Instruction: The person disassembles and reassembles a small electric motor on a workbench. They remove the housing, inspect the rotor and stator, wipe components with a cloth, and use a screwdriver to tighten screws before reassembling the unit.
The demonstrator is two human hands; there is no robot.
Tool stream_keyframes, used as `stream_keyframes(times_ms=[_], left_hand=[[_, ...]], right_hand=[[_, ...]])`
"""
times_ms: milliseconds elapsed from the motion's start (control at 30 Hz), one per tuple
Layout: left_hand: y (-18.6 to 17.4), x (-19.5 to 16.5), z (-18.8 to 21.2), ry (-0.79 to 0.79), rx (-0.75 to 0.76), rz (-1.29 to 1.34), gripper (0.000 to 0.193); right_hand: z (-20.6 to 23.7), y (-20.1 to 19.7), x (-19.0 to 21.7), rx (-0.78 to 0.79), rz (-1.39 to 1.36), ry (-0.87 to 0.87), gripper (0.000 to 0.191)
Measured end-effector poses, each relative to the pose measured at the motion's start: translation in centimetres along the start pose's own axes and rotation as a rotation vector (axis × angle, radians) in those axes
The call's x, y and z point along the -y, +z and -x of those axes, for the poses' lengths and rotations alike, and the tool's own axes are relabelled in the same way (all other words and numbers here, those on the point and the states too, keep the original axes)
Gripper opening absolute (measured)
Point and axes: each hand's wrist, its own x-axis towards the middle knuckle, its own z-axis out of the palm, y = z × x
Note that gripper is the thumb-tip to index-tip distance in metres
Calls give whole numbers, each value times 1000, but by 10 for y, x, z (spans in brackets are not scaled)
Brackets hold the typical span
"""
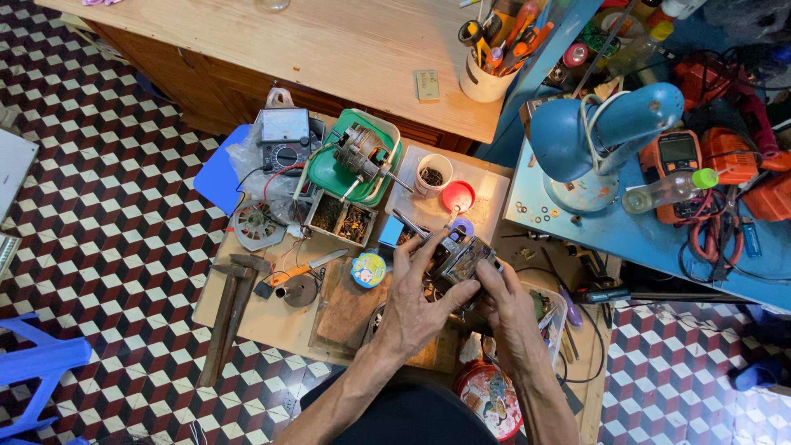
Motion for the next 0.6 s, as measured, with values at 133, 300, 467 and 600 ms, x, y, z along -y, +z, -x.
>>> stream_keyframes(times_ms=[133,300,467,600], left_hand=[[-2,7,6,-35,36,47,63],[5,22,9,-145,40,415,51],[16,37,-9,-264,-173,836,61],[11,32,-13,-391,-133,833,77]], right_hand=[[-3,7,4,-4,-11,71,76],[-7,0,4,-1,-23,68,75],[-20,-7,0,-18,-82,26,77],[-23,-16,-4,-69,-182,1,86]])
